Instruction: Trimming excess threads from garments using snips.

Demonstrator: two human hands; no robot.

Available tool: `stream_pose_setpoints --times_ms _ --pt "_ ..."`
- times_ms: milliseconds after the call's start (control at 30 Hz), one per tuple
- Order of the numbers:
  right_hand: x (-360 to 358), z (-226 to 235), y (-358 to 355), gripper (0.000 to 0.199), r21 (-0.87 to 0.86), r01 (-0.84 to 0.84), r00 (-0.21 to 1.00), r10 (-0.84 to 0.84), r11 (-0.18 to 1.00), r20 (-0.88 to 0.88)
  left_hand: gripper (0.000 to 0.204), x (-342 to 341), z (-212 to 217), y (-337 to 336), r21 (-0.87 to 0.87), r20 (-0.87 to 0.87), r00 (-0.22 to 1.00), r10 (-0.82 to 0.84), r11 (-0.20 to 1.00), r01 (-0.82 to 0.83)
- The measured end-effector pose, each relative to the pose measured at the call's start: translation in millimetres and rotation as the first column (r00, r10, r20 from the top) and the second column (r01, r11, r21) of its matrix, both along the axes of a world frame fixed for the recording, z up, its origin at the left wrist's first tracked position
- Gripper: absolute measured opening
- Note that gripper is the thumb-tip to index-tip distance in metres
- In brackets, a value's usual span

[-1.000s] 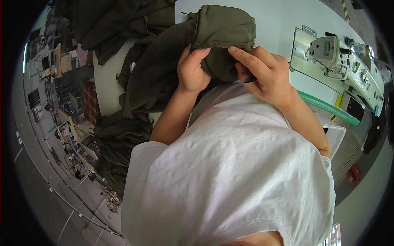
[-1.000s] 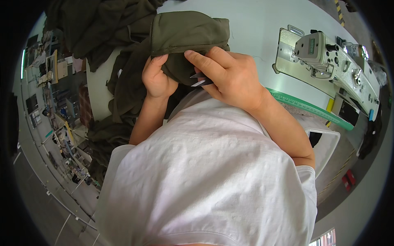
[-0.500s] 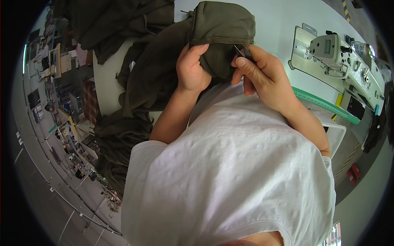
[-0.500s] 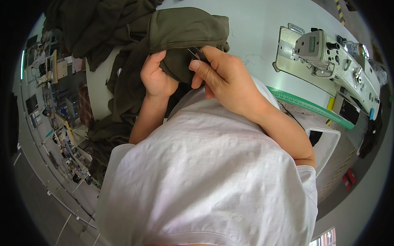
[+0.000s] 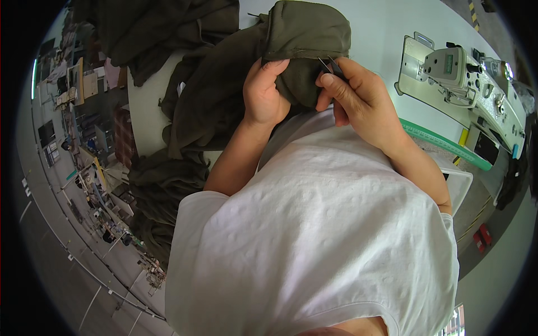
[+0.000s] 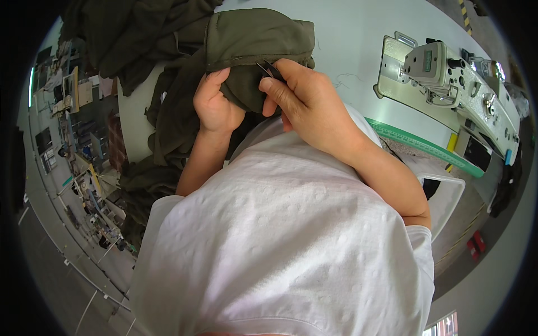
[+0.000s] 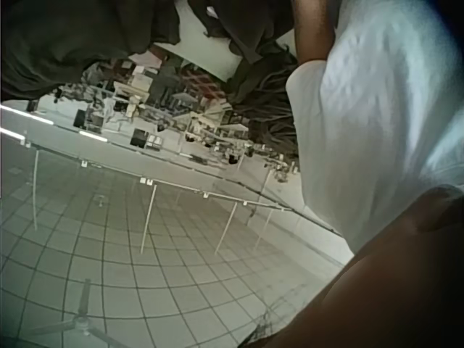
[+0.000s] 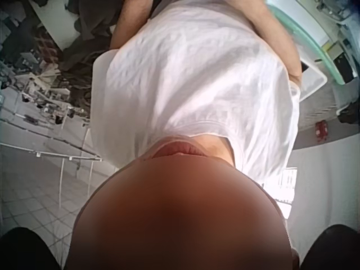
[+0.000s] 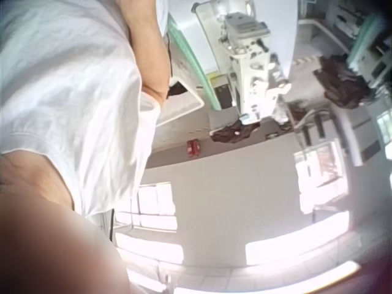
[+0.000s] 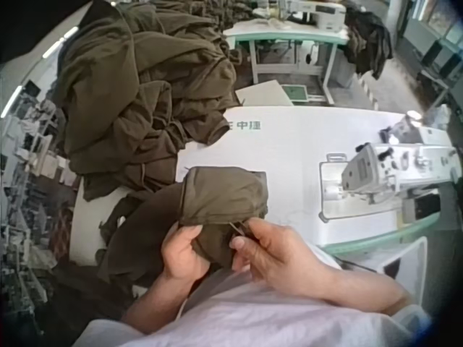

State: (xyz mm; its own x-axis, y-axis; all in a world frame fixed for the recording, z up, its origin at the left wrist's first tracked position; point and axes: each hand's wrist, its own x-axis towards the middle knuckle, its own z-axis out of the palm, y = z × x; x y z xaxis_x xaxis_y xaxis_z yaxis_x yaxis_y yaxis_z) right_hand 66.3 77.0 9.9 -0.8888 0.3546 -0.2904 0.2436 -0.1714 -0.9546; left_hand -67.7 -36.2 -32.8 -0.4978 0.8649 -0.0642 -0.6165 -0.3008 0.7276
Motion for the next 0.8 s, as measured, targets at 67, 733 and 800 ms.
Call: stream_pose_setpoints --times_ms 67,733,800 --pt "0 0 0 0.023 -0.003 0.001 1.0 -0.001 1.0 0.0 0.041 -1 -1 -1 -0.004 0.001 1.0 -0.01 1.0 0.01" --pt "-1 -11 19 0.011 0.147 0.376 0.861 -0.286 0.915 -0.42 0.044 1 1 2 -0.049 0.013 0.999 0.039 0.998 -0.038" --pt "-3 -6 24 0.01 0.659 0.381 0.877 -0.027 0.648 -0.479 0.044 1 1 2 -0.049 0.011 0.999 0.037 0.998 -0.036"
